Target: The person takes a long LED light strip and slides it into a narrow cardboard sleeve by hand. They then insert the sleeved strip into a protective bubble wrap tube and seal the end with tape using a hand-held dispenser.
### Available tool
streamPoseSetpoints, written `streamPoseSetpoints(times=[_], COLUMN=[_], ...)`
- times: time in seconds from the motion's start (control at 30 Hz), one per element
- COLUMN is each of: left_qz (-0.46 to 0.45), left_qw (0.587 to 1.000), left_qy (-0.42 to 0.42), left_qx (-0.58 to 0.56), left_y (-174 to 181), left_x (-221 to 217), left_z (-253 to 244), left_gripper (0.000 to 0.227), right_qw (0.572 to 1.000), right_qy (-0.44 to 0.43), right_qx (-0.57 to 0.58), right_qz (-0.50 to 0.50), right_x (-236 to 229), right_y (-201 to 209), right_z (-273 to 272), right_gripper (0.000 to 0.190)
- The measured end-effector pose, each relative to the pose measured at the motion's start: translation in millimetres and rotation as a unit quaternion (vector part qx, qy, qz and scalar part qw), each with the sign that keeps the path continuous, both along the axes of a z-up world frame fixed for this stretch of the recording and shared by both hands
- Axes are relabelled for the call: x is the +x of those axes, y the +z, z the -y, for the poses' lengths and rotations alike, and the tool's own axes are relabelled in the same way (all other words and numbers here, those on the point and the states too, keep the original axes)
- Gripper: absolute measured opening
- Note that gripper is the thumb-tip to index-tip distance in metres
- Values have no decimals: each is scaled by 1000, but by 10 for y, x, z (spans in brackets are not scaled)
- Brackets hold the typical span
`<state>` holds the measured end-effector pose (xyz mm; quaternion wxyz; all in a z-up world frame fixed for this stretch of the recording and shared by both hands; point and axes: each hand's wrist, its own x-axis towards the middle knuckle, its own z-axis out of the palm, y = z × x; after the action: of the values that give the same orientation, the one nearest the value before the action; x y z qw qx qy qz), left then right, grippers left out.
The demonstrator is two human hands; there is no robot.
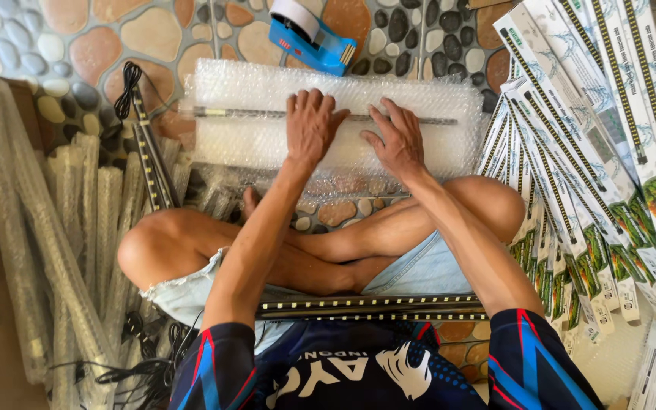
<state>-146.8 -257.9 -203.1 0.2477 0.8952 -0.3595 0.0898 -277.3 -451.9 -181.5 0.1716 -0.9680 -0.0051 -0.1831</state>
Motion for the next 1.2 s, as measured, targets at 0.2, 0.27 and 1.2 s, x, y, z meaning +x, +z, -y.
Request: streamPoseSetpoints(times=[0.2,0.27,1.2], left_qz=[-35,-69,-697], left_qw=[999,995,685], left_qy=[-24,-40,141], left_qx=[4,53,-156], left_y=[0,-98,2345], left_x=[-63,91,-1103], left_z=[119,172,-1931], left_gripper=[41,40,51], right_qw=[998,992,946], right_qy=[8,34,2], right_qx=[-17,1,150], right_qz=[-68,-120,-286], right_x=[199,314,1675], right_y=[-81,-107,619], right_z=[213,303,239], right_gripper=[48,44,41])
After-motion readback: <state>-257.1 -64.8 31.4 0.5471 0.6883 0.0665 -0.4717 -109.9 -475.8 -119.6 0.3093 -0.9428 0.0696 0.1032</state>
